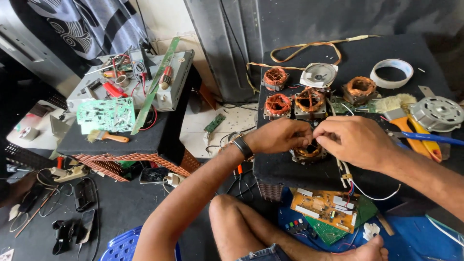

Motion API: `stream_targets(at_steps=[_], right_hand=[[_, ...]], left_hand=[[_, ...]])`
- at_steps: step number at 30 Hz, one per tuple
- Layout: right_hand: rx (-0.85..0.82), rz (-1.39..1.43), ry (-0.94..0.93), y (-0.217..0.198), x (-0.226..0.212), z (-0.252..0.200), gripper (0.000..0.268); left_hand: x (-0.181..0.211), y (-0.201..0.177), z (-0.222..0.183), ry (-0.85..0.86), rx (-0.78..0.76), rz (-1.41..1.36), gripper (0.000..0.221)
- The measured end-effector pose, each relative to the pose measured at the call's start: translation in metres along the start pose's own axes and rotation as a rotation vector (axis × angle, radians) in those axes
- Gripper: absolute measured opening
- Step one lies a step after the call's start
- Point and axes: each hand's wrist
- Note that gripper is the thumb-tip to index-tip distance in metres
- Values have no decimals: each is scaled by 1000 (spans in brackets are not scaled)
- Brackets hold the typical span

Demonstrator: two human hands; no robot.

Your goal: Repairing electric motor stators by connecting wires and using pliers on a workbench

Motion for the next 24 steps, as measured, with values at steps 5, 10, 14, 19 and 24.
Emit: stream_targets(at_steps=[5,10,14,19,24], right_hand=[[104,-265,-479,9,2,-3,4],[39,-327,-576,16,-4,-1,9],[-36,-349,-581,18,-5,6,13],[-30,-291,-545,33,6,12,12],[-39,-168,-443,17,4,15,13]], left_hand=[[-5,-1,6,-10,-135,-319,8],[-24,6,12,-6,-262,-650,17],[-25,5,15,-49,-274,-691,22],[-39,11,18,-83,-269,-786,23],[-42,15,16,-81,-241,-866,26]])
Point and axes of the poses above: each hand's wrist, its own z-axis towards the middle knuckle, its own y-axis out of the palm, x = y × z, and after that the axes turned 14 degrees about -y, right-handed
